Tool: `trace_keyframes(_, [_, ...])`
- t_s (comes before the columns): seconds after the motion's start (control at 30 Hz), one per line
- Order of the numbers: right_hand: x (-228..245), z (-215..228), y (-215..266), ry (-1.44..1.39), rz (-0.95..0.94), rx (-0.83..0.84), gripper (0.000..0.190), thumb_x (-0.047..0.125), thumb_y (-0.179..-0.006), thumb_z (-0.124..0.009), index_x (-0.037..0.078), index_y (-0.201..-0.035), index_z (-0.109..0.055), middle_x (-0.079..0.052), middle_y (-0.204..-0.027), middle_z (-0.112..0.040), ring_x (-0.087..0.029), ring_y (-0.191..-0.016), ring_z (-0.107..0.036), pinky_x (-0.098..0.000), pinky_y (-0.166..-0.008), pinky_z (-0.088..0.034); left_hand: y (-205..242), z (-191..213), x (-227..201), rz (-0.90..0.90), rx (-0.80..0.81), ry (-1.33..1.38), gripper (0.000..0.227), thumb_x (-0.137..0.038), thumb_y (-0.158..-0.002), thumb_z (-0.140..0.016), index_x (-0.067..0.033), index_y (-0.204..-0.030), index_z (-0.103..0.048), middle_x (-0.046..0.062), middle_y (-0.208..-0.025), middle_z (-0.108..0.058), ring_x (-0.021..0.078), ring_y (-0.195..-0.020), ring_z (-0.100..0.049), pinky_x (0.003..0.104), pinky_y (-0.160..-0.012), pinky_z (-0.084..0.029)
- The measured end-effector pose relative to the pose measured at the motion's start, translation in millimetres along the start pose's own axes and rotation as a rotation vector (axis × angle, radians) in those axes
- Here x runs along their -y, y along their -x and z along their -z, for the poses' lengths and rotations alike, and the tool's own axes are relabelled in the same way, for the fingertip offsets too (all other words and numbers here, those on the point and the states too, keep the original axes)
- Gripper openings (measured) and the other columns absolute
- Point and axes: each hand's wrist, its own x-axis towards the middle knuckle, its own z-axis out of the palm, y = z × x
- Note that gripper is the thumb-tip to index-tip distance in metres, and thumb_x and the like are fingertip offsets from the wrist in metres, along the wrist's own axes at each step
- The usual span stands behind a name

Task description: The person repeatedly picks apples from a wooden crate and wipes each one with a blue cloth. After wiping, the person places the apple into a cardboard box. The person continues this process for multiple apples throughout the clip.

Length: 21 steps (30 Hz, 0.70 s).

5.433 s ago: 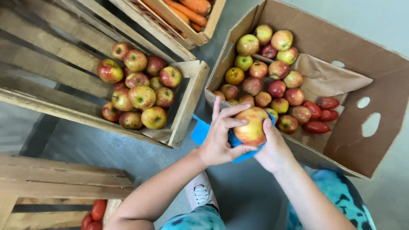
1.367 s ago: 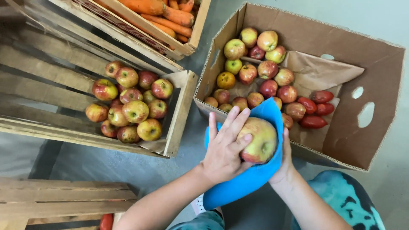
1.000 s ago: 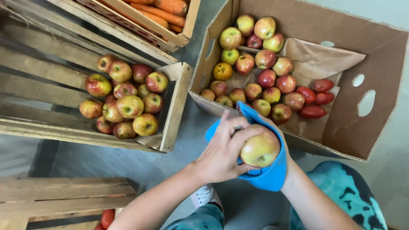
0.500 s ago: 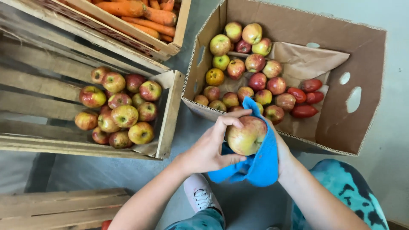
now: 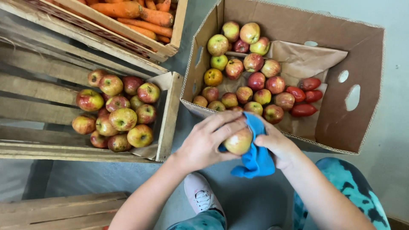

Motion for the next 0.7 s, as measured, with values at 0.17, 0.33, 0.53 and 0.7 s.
trace_keyframes(0.17, [-14.6, 5.2, 10.9, -0.167, -0.092, 0.002, 0.074, 0.007, -0.057, -0.074, -0.007, -0.126, -0.05, -0.029, -0.105, -0.064, -0.038, -0.097, -0.063, -0.057, -0.079, -0.052, 5.2, -11.1, 18.7, 0.101, -0.082, 0.385, 0.076, -0.047, -0.054, -0.084, -0.0084, -0.115, -0.062, 0.009, -0.112, -0.065, 0.0317, -0.1, -0.064, 0.045, -0.089, -0.05])
trace_keyframes(0.33, [-16.5, 2.4, 7.0, -0.138, -0.106, 0.012, 0.08, 0.021, -0.054, -0.082, -0.007, -0.123, -0.053, -0.028, -0.104, -0.066, -0.038, -0.097, -0.064, -0.0562, -0.082, -0.052, 12.3, -23.6, 30.2, 0.144, -0.152, 0.467, 0.077, -0.065, -0.067, -0.069, -0.008, -0.118, -0.062, 0.008, -0.109, -0.065, 0.0301, -0.092, -0.061, 0.043, -0.085, -0.048])
trace_keyframes(0.53, [6.9, -19.5, 1.3, 0.14, 0.08, 0.131, 0.06, 0.025, -0.062, -0.084, 0.003, -0.111, -0.059, -0.011, -0.089, -0.067, -0.019, -0.09, -0.062, -0.0387, -0.078, -0.054, -1.5, -3.3, 2.9, 0.394, -0.154, 0.464, 0.041, -0.043, -0.089, -0.052, -0.009, -0.108, -0.065, 0.012, -0.082, -0.063, 0.0341, -0.077, -0.06, 0.041, -0.07, -0.05])
trace_keyframes(0.7, [5.3, -19.0, 5.2, 0.336, 0.123, 0.075, 0.049, 0.018, -0.065, -0.079, 0.003, -0.107, -0.06, -0.005, -0.083, -0.061, -0.014, -0.084, -0.056, -0.0321, -0.074, -0.053, -3.0, 1.7, 1.2, 0.665, -0.114, 0.449, 0.029, -0.035, -0.092, -0.049, -0.0156, -0.087, -0.069, 0.01, -0.063, -0.061, 0.0219, -0.06, -0.056, 0.037, -0.061, -0.048])
